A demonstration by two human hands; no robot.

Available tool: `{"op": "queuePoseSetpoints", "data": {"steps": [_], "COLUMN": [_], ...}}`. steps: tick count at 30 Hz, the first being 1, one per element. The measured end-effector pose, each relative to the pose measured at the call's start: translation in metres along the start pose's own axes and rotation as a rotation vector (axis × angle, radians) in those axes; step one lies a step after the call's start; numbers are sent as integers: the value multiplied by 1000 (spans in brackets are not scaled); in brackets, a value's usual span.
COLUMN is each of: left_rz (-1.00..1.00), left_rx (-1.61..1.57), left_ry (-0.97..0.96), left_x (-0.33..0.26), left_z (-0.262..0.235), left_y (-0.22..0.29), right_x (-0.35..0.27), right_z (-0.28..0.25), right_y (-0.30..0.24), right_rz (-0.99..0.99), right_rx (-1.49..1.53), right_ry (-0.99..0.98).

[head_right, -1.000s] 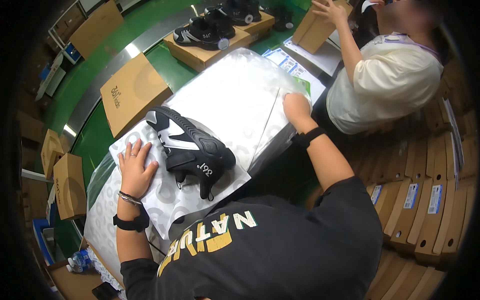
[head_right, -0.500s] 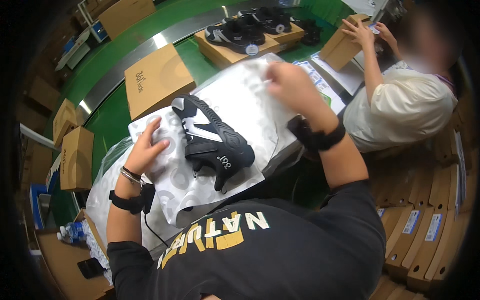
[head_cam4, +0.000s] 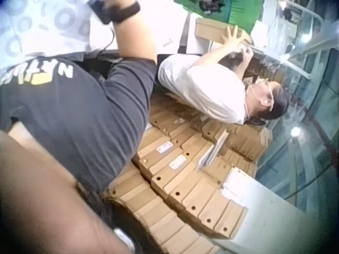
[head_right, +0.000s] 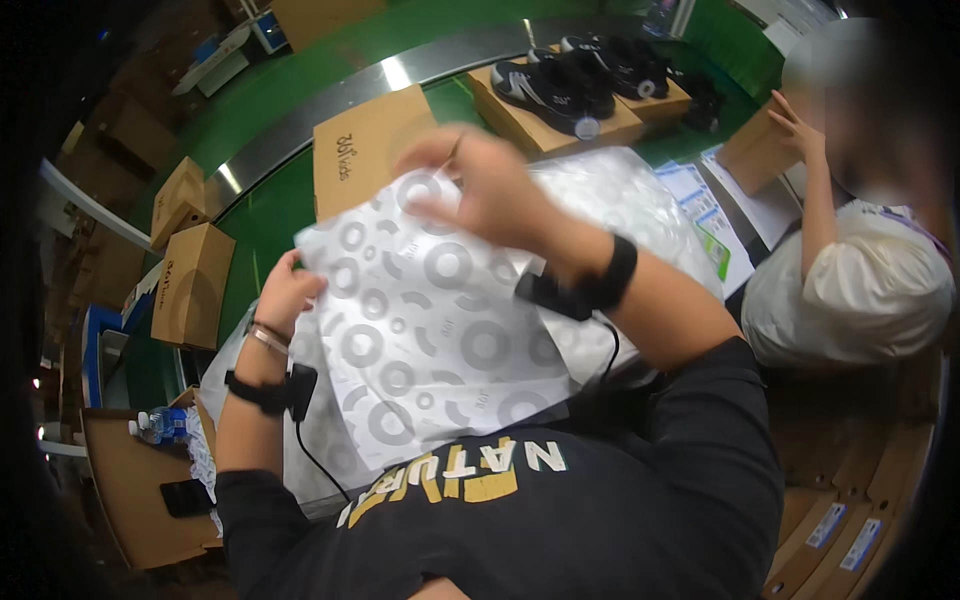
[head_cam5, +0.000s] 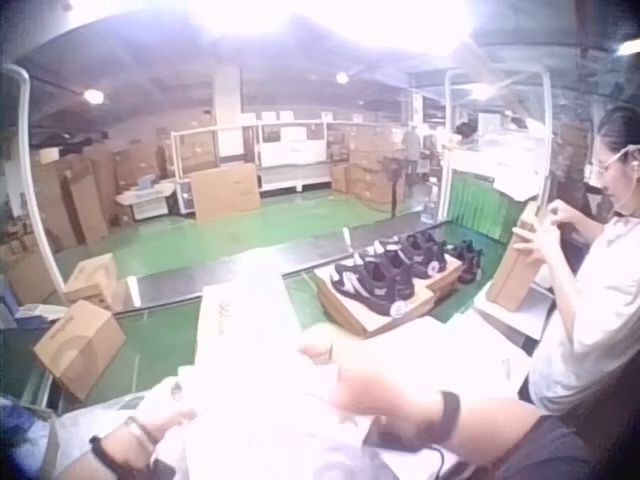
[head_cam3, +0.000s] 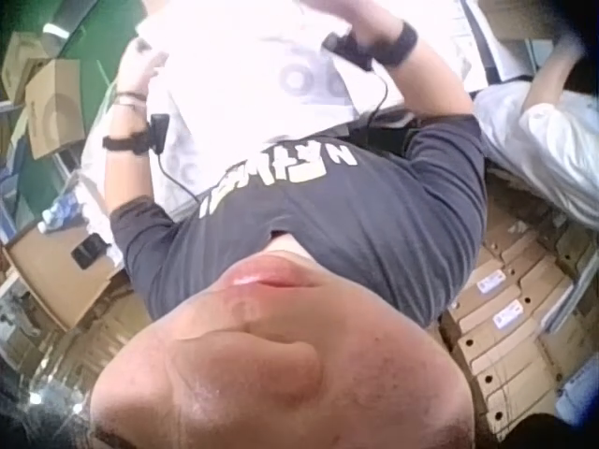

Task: The recorder is packing athletic shoes into boxes, wrapping them in paper and placing them into the shoeboxes on a conveyor belt.

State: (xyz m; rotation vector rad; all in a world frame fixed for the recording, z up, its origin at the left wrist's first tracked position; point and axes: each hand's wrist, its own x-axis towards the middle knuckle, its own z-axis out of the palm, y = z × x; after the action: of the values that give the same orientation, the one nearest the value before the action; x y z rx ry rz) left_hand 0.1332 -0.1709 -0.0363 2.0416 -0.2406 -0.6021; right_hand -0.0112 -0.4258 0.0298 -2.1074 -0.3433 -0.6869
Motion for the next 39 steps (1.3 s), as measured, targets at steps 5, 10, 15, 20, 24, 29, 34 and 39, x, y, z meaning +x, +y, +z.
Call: {"op": "queuePoseSetpoints", "data": {"steps": [5,10,15,20,24,29,34,39], "left_rz": [-228,-515,-121,-346,-110,430,302,295], "left_rx": [20,-980,-514,224,-35,258,-175,-345], "left_ry": [154,15,-361,-184,109,-87,-109,-140], "left_x": [145,169,104,104,51,-78,-95,-83], "left_z": [6,23,-6,-13,-3,49,54,-23], "left_y": [-18,-28,8,-32,-11,-43,-51,24], "right_x": [32,29,43,21,-3,-78,-104,-29], "right_z": [4,62,43,42,4,-20,13,24], "right_y": [165,204,154,196,127,52,17,-5], "right_rz": [603,564,664,1131,873,1028,921,841], "right_rx": [-487,-731,-517,799,329,510,834,902], "right_ry": [-230,-479,-35,246,101,-674,-455,-412]}}
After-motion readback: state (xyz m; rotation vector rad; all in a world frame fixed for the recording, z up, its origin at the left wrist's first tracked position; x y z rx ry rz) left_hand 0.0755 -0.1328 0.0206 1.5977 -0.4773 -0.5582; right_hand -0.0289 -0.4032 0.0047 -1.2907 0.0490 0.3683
